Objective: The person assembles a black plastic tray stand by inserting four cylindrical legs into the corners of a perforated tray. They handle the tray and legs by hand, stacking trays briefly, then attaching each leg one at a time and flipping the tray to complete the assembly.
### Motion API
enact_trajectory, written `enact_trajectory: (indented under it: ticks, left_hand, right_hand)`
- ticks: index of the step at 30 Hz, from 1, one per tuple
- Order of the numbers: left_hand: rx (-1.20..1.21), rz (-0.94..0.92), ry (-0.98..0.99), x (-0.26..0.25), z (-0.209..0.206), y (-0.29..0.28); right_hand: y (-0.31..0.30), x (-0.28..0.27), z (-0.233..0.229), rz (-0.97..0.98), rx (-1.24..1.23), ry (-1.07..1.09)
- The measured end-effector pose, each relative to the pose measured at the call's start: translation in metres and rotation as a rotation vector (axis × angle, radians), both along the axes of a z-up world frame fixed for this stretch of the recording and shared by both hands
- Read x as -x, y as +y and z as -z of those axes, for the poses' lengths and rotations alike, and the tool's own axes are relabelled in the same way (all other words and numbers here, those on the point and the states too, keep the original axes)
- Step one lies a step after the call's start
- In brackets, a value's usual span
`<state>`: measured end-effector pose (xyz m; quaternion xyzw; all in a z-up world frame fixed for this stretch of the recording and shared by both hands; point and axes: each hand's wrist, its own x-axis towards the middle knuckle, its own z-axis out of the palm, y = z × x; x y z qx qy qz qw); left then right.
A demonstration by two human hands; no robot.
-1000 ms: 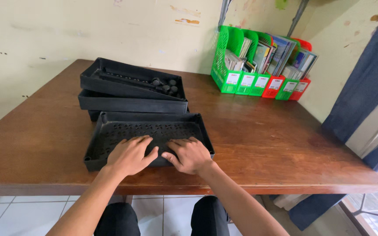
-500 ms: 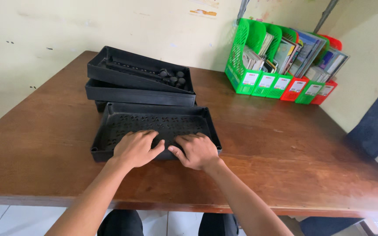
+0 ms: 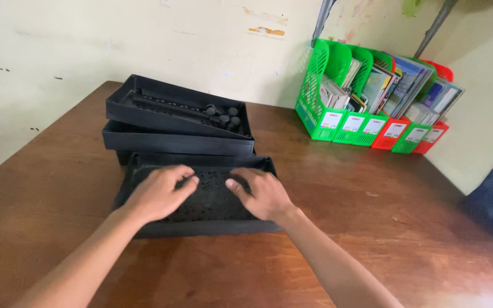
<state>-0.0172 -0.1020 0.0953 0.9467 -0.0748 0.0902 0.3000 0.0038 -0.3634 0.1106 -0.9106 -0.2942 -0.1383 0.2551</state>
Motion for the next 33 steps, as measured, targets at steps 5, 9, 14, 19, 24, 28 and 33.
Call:
enact_trajectory:
  ticks: [5, 9, 14, 19, 24, 28, 33]
  left_hand:
    - [-0.172, -0.43, -0.465, -0.044, -0.007, 0.056]
    - [0.173, -0.523, -0.063, -0.079, 0.001, 0.095]
    - [0.216, -0.537, 0.095, -0.109, 0.006, 0.114]
    - [0.395, -0.563, 0.067, -0.123, 0.004, 0.129]
    - [0.554, -0.518, 0.148, -0.141, 0.012, 0.135]
    - [0.571, -0.449, 0.069, -0.162, 0.023, 0.139]
    - [0.484, -0.464, 0.105, -0.191, 0.044, 0.136]
  right_hand:
    - [-0.005, -0.067, -0.008, 0.083, -0.148, 0.011]
    - [0.004, -0.109, -0.005, 0.052, -0.166, -0.012]
    - [0.023, -0.148, -0.006, 0.144, -0.003, 0.321]
    - [0.032, -0.176, -0.011, 0.101, 0.112, 0.396]
    - [0.024, -0.195, -0.008, 0.226, 0.195, 0.41]
    - [0.009, -0.204, -0.013, 0.178, 0.176, 0.475]
    - [-0.011, -0.208, -0.011, 0.135, 0.222, 0.337]
